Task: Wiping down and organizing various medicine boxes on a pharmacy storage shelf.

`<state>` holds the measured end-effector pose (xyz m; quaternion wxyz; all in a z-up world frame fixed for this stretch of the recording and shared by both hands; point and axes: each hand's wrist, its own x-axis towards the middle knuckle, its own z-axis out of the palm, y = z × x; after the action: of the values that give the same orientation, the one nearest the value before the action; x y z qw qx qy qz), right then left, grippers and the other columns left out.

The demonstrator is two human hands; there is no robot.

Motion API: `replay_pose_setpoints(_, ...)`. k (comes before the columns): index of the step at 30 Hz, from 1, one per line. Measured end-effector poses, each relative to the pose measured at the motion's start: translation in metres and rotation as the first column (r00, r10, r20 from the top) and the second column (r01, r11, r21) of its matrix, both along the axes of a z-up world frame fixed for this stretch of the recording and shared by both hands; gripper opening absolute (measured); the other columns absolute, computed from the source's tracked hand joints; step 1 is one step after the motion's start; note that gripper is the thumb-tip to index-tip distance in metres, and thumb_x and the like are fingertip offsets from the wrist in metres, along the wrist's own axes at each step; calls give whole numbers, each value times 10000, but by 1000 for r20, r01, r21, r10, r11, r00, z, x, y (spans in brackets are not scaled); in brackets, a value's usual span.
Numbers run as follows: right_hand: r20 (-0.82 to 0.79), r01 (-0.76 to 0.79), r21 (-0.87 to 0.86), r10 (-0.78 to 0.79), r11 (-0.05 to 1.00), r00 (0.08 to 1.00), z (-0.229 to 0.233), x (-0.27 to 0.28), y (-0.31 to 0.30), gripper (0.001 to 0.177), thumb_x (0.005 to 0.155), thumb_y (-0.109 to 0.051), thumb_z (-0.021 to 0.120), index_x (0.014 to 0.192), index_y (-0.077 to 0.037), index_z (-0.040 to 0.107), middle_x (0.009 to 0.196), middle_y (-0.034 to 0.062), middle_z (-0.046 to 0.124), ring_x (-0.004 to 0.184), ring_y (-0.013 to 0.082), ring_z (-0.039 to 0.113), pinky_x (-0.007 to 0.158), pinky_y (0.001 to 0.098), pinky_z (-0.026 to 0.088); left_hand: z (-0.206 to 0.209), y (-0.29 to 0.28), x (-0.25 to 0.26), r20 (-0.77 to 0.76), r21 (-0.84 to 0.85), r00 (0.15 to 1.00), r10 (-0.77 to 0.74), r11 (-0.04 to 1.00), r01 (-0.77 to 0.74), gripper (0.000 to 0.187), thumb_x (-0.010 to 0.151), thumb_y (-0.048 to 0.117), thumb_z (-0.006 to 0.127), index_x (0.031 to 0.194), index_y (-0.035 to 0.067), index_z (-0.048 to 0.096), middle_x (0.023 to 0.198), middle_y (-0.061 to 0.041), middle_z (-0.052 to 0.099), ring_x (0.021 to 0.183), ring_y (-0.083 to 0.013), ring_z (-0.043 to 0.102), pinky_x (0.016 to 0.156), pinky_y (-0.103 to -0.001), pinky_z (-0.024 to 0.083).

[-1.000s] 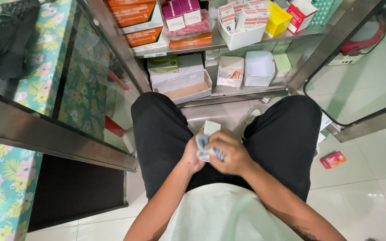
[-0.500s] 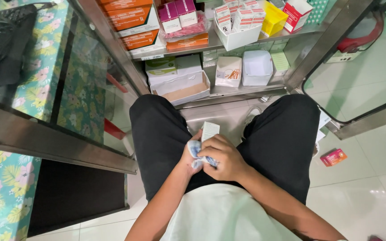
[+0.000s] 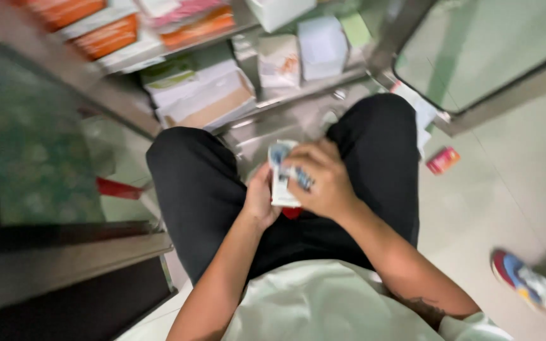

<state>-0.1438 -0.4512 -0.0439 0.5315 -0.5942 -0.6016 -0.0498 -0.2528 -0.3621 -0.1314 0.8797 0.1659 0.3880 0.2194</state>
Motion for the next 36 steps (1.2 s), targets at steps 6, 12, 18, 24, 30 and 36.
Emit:
replay_pose_setpoints(6,66,41,27,-43,999,997,16,22,-8,213,760,-124,701,965,-131,757,1008,62,680,906,301,610,840,442,467,33,19,70,128,-36,988,-83,995,88,322,948,300,650,939,-7,747,881,-173,753,735,-297,713,786,-405,592)
replay_pose_setpoints(12,4,337,31,-337,941,941,25,59,-28,174,806,-205,719,967,-150,752,1036,59,704,940,320,650,889,443,467,45,4,114,195,-116,928,-318,932,344,305,979,350,585,958,76,719,861,-99,746,792,-214,722,791,-339,580)
replay_pose_setpoints(18,-98,413,-21,-413,911,905,28,79,-43,190,844,-244,696,1000,-158,764,1038,53,719,988,328,658,957,450,414,63,-12,138,155,-3,921,-358,932,363,304,997,313,514,799,133,657,721,-37,688,701,-208,675,734,-373,589)
replay_pose_setpoints(24,-47,483,0,-482,876,875,45,76,-55,169,788,-115,713,953,-124,747,1041,60,712,959,335,648,953,483,419,45,-22,154,136,34,896,-422,906,422,267,1013,289,549,901,114,717,777,-37,724,730,-153,682,696,-264,554)
replay_pose_setpoints(30,-78,586,75,-581,807,810,38,93,-63,206,767,-74,705,957,-115,770,995,62,724,904,319,647,925,461,427,49,-30,162,199,39,857,-476,877,478,285,997,363,581,1003,121,733,827,-35,747,700,-130,667,656,-254,543)
replay_pose_setpoints(36,-65,530,36,-527,847,847,49,70,-60,111,764,-103,697,862,-121,747,939,61,714,856,326,642,928,470,424,40,-31,156,133,44,869,-476,879,475,307,986,375,597,1039,105,734,874,-60,756,750,-135,684,717,-277,565)
